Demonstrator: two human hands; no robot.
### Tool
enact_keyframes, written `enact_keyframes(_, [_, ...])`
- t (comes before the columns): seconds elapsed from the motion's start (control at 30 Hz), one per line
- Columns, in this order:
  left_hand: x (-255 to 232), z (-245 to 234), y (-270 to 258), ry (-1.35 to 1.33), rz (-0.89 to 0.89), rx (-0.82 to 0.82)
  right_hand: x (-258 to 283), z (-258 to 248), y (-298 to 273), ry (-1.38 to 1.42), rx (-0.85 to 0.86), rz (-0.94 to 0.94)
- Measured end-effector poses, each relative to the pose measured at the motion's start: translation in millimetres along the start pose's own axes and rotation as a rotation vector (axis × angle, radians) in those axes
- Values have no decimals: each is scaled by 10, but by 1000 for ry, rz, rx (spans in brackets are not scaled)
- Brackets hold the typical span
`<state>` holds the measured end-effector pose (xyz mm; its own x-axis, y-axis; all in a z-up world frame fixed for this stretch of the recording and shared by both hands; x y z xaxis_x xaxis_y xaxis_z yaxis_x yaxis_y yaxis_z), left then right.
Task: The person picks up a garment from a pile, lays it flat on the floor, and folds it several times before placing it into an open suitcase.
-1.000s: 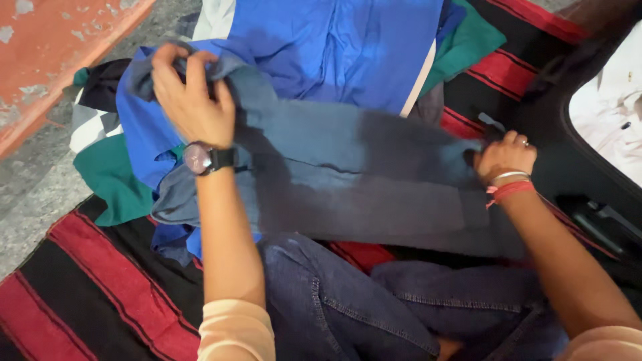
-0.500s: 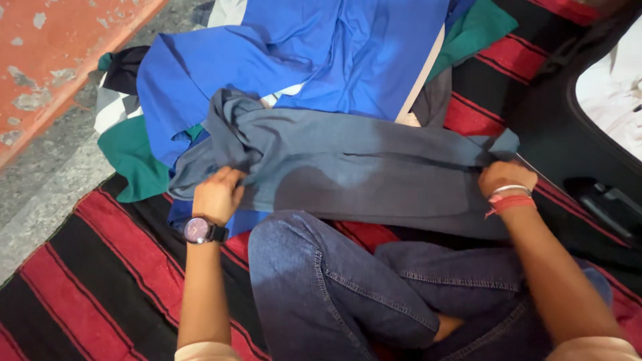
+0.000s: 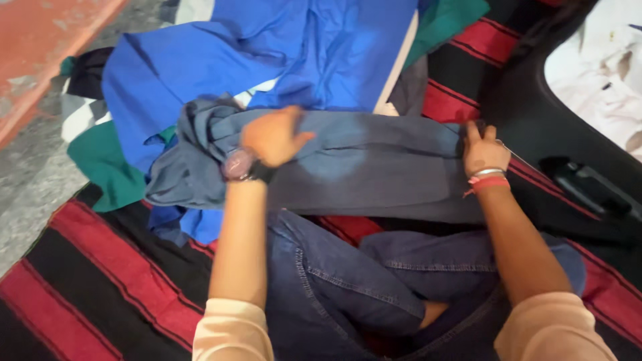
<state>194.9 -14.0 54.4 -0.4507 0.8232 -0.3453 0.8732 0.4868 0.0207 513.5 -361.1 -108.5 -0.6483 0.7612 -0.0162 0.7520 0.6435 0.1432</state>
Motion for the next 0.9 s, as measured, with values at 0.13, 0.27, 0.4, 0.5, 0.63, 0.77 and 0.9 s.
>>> enact_keyframes(0.13, [-638, 813, 447, -30, 120, 131, -251, -109, -20, 189, -262, 82])
enact_keyframes(0.27, [-721, 1500, 546, 165, 177, 127, -469, -517, -73, 378, -452, 115])
enact_keyframes(0.4, [-561, 1815, 490, 198, 273, 78, -570, -807, -173, 452, -476, 134])
enact_keyframes(0.5, [-471, 1986, 547, 254, 214, 89, -639, -760, -160, 462, -412, 179])
enact_keyframes(0.63, [-246, 2122, 585, 242, 244, -11, -748, -372, -103, 219, -161, 271])
enact_keyframes(0.77, [-132, 1982, 702, 120, 180, 15, -861, -98, -133, 115, -14, 334])
enact_keyframes(0.9, [-165, 1374, 701, -18, 77, 25, -844, -158, -117, 60, 92, 451])
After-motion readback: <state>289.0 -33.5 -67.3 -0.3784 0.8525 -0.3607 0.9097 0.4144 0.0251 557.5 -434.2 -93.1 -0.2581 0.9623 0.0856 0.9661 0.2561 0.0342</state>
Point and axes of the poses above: each hand's wrist, its own y-axis towards the middle knuckle, its own z-axis out of the palm, x = y × z, the point moved 4 cm from there along y, towards the middle knuckle, and after that the axes turned 1 degree about y, right-handed, at the moved point
